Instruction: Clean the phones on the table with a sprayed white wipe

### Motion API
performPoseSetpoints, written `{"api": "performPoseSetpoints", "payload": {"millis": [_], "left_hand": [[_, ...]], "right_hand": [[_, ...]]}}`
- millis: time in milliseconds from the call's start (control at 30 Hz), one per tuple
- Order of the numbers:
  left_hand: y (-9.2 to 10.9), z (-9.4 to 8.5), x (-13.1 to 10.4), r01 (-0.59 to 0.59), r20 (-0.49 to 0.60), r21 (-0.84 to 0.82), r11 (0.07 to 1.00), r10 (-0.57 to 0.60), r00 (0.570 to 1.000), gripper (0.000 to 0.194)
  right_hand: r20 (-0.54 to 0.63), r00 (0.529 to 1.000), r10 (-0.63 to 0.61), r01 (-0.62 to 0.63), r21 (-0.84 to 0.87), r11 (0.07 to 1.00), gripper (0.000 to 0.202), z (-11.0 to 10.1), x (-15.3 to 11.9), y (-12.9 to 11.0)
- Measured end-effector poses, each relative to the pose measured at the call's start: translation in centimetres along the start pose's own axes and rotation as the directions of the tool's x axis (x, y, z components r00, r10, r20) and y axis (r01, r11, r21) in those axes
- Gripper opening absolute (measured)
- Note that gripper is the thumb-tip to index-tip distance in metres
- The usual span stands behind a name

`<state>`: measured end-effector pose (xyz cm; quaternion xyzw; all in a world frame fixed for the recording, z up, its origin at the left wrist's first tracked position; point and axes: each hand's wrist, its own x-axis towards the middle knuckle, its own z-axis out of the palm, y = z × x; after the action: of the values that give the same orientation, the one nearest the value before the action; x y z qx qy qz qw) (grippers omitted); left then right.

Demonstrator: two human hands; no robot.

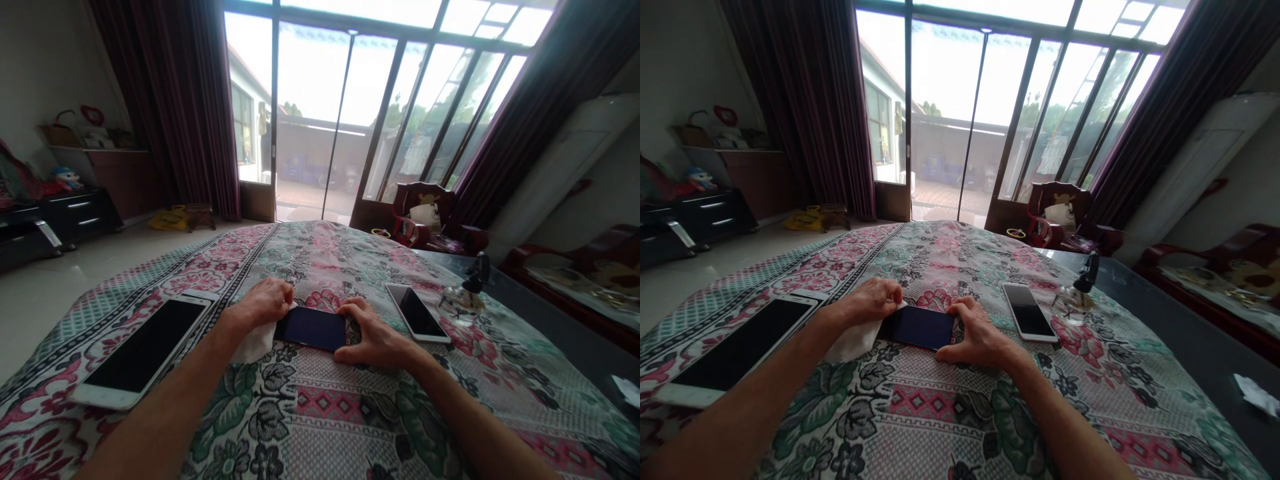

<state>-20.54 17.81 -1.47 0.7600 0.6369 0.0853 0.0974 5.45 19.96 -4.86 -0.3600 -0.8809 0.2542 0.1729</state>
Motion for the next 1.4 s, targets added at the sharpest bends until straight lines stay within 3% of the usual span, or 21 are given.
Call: {"api": "performPoseSetpoints", "payload": {"millis": [167, 400, 500, 667, 833, 967, 1100, 1267, 1333, 1400], "left_hand": [[-0.4, -0.7, -0.3, 0.007, 0.055, 0.009, 1.000, -0.007, 0.998, 0.013], [2.2, 1.0, 0.1, -0.139, -0.013, -0.025, 0.990, 0.139, 0.990, 0.019], [2.2, 1.2, 0.2, -0.218, -0.012, -0.030, 0.976, 0.217, 0.976, 0.021], [1.3, 1.1, 0.3, -0.157, -0.054, -0.010, 0.987, 0.157, 0.986, 0.019], [3.5, 1.7, 0.1, -0.259, -0.043, 0.003, 0.966, 0.259, 0.965, 0.021], [4.0, 0.9, -0.3, -0.315, 0.034, -0.048, 0.948, 0.317, 0.948, 0.017], [2.8, 0.0, -0.5, -0.249, 0.137, -0.091, 0.964, 0.260, 0.956, 0.014], [3.8, 1.2, 0.1, -0.218, -0.001, 0.022, 0.976, 0.218, 0.976, 0.022], [4.7, 1.6, 0.1, -0.254, -0.026, 0.063, 0.965, 0.256, 0.966, 0.025], [5.3, 1.6, -0.2, -0.351, 0.016, 0.033, 0.936, 0.351, 0.936, 0.025]], "right_hand": [[-0.005, 1.000, -0.003, 0.003, -0.002, 1.000, 0.067, 0.0, 0.0, 0.2], [-0.008, 1.000, 0.007, -0.007, -0.005, 1.000, 0.066, 0.1, 0.0, -0.1], [-0.006, 1.000, 0.009, -0.009, -0.002, 1.000, 0.066, 0.1, 0.0, -0.2], [-0.006, 1.000, 0.010, -0.010, 0.001, 1.000, 0.067, 0.1, 0.0, -0.1], [-0.010, 1.000, -0.001, 0.001, -0.016, 1.000, 0.066, 0.2, -0.1, 0.0], [-0.007, 1.000, 0.001, -0.002, -0.024, 1.000, 0.067, 0.1, 0.0, -0.2], [-0.004, 1.000, 0.005, -0.005, -0.032, 0.999, 0.068, 0.1, 0.1, -0.3], [-0.009, 1.000, 0.010, -0.010, -0.029, 1.000, 0.069, 0.2, 0.1, 0.0], [-0.007, 1.000, 0.013, -0.013, -0.033, 0.999, 0.069, 0.3, 0.0, 0.1], [0.003, 1.000, 0.015, -0.015, -0.038, 0.999, 0.070, 0.3, 0.0, 0.2]]}}
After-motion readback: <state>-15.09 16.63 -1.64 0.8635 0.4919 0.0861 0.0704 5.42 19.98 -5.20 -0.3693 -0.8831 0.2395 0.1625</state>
